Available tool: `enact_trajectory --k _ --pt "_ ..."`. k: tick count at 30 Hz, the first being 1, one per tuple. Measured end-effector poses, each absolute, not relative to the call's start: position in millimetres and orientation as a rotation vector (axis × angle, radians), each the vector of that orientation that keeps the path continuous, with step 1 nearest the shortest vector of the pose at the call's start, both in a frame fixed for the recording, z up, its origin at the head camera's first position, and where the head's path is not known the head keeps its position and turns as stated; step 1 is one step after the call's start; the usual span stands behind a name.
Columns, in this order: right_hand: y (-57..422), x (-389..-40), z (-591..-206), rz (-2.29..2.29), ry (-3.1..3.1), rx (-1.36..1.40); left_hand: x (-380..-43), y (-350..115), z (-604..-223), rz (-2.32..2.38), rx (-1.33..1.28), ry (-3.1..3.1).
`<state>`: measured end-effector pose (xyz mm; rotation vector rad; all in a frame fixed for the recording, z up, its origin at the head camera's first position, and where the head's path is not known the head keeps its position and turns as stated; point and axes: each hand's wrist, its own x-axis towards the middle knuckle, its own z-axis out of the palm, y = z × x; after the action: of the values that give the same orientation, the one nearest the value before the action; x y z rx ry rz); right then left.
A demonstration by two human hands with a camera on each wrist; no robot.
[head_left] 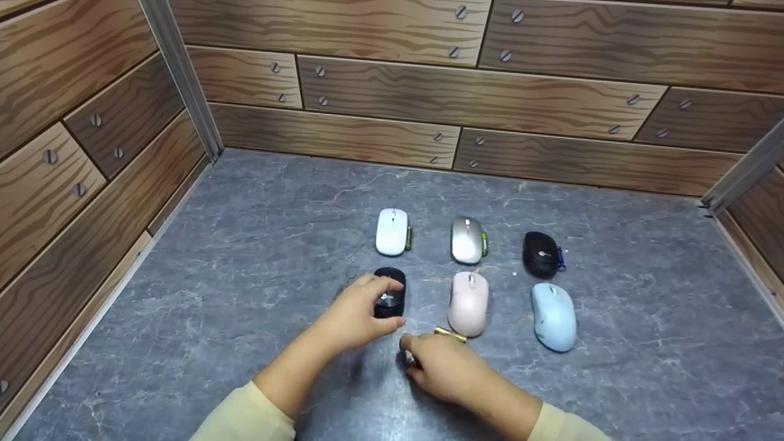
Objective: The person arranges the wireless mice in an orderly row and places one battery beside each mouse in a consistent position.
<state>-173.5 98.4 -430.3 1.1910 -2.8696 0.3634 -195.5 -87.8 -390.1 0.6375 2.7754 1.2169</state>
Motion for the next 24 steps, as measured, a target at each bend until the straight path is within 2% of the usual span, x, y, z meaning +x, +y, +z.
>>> enact_trajectory --k 24 --pt "114 -169 -424 0.571 -2.947 1.383 -194 -88 -390 1.194 0.625 2.778"
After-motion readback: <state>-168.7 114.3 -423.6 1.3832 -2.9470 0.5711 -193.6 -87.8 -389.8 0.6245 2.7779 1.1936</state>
